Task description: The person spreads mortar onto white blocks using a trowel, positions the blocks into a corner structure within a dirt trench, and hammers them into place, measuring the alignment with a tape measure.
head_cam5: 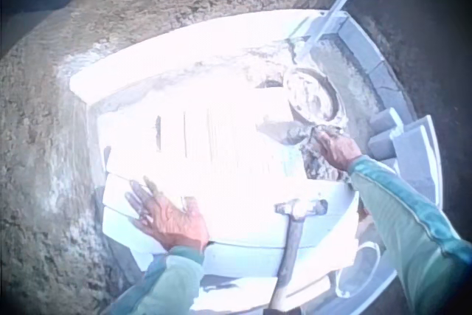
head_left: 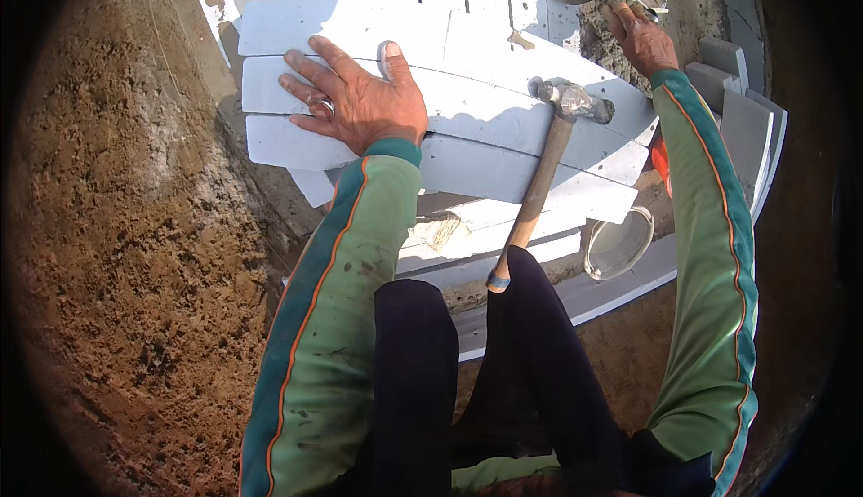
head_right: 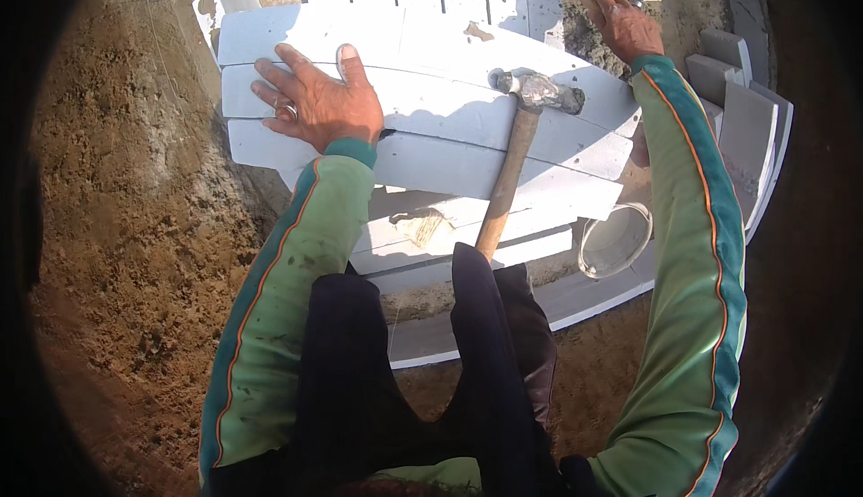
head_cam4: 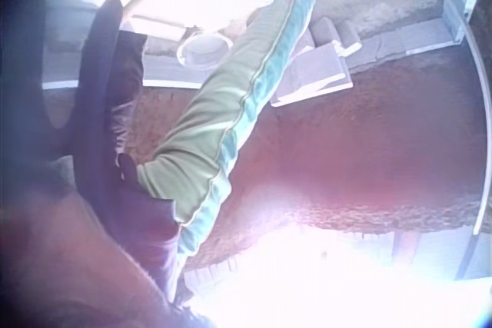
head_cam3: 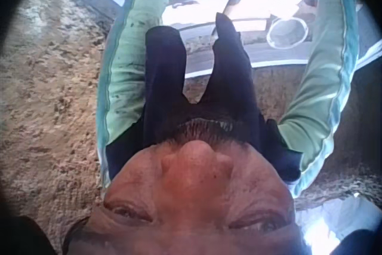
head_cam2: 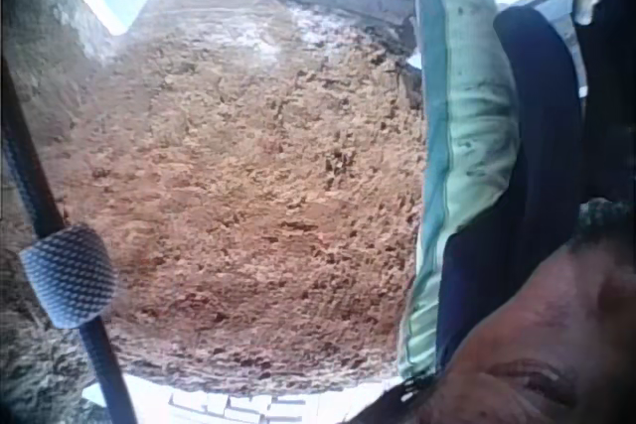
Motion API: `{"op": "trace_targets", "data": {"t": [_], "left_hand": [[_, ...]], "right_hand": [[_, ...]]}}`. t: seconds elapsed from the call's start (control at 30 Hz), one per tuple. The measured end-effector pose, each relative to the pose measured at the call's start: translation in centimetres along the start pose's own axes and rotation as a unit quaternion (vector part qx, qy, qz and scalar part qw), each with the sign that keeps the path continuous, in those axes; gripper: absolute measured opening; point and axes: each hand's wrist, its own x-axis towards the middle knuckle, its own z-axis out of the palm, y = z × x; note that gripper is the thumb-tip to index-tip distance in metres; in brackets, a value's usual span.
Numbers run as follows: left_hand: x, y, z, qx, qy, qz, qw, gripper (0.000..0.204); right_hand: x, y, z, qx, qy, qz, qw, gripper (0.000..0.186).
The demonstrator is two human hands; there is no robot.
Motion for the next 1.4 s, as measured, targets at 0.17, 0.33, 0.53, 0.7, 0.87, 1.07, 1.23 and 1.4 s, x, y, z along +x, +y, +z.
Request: {"op": "trace_targets", "data": {"t": [0.17,0.33,0.53,0.7,0.87,1.07,1.23,1.4], "left_hand": [[-0.1,0.5,0.1,0.025,0.016,-0.004,1.000,0.089],[-0.1,1.3,0.2,0.024,0.014,-0.006,1.000,0.086],[0.0,1.9,-0.3,0.022,0.005,-0.013,1.000,0.086],[-0.1,1.8,-0.5,0.033,0.021,-0.009,0.999,0.080],[-0.1,1.7,-0.5,0.028,0.024,-0.005,0.999,0.080],[0.0,2.0,-0.7,0.010,0.006,0.007,1.000,0.084],[-0.1,1.2,-0.4,0.021,0.016,0.008,1.000,0.085],[0.2,1.5,0.0,0.029,0.023,-0.001,0.999,0.085]], "right_hand": [[2.4,2.1,2.5,0.042,0.034,-0.010,0.998,0.028],[6.0,4.3,2.8,0.027,0.068,0.033,0.997,0.031],[7.3,4.3,1.3,-0.028,0.146,0.192,0.970,0.041],[7.0,6.8,-0.1,0.028,0.072,0.302,0.950,0.042],[9.2,9.9,0.6,0.020,-0.016,0.311,0.950,0.039],[14.7,11.8,4.9,0.006,-0.079,0.212,0.974,0.042],[10.4,15.0,3.5,0.386,-0.128,0.267,0.874,0.036],[2.3,15.6,0.4,0.521,-0.055,0.318,0.790,0.034]]}}
